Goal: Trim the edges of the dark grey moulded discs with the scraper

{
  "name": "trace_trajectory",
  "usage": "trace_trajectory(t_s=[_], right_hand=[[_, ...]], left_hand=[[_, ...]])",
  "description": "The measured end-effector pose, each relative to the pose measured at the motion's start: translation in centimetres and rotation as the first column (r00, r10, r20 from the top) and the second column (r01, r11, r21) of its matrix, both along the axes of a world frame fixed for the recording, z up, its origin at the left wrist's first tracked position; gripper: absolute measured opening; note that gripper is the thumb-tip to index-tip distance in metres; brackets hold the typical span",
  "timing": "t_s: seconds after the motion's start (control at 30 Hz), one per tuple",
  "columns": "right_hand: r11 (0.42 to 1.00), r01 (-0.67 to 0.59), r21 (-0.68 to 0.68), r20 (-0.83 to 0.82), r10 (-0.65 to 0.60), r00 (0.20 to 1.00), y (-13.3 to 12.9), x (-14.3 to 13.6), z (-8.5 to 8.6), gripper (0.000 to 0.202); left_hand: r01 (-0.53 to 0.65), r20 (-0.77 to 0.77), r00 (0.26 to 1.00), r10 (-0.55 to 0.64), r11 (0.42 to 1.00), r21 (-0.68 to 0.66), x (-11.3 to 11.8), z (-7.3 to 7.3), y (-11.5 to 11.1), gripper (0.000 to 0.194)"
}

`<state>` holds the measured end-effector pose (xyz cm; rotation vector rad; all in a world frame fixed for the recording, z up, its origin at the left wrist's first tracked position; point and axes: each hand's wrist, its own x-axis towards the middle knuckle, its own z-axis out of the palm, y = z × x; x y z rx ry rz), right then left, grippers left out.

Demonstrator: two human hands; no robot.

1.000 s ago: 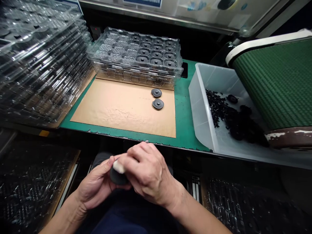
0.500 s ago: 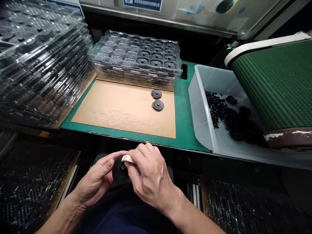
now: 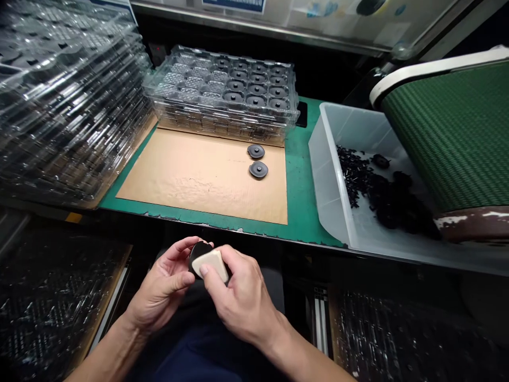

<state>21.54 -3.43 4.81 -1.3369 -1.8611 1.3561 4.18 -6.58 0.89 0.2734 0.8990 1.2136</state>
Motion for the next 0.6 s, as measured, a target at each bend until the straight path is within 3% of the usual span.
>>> trace_trajectory(t_s=[0.1,0.2,0.3,0.37,0.43,0.5,0.53,0.6], right_hand=[[0.989,0.033,0.146,-0.043,-0.027,0.999,-0.2,-0.5,0.7,0.019],[0.964,-0.035,0.262,0.06,0.02,0.998,0.1,-0.2,0.8,0.02],[0.922,-0.049,0.383,0.155,-0.012,0.988,1.2,0.4,0.1,0.017],[0.904,-0.01,0.427,0.119,-0.045,0.992,2.2,0.9,-0.6,0.011],[0.94,0.084,0.329,0.012,-0.094,0.996,3.0,1.4,-1.3,0.024],[0.987,0.157,0.042,-0.139,-0.15,0.979,3.3,1.7,-1.9,0.024],[0.981,0.141,-0.135,-0.217,-0.168,0.962,3.1,1.7,-2.1,0.025],[0.913,0.01,-0.408,-0.34,-0.162,0.926,2.5,1.5,-2.5,0.037]], left_hand=[[-0.05,-0.049,0.997,0.052,0.998,0.048,0.2,0.3,0.0,0.06],[-0.096,-0.064,0.993,0.1,0.993,0.063,-0.2,0.6,0.0,0.058],[-0.053,-0.002,0.999,0.053,0.998,0.044,-0.6,0.7,-0.1,0.056],[-0.02,0.056,0.998,0.018,0.999,0.029,-0.7,0.7,-0.2,0.055],[-0.028,0.096,0.995,0.026,0.999,0.025,-0.6,0.8,-0.3,0.054],[-0.052,0.107,0.993,0.049,0.998,0.024,-0.6,1.0,-0.3,0.055],[-0.06,0.096,0.994,0.058,0.998,0.021,-0.6,1.2,-0.2,0.055],[-0.063,0.048,0.997,0.062,0.998,0.009,-0.4,1.3,-0.1,0.055]])
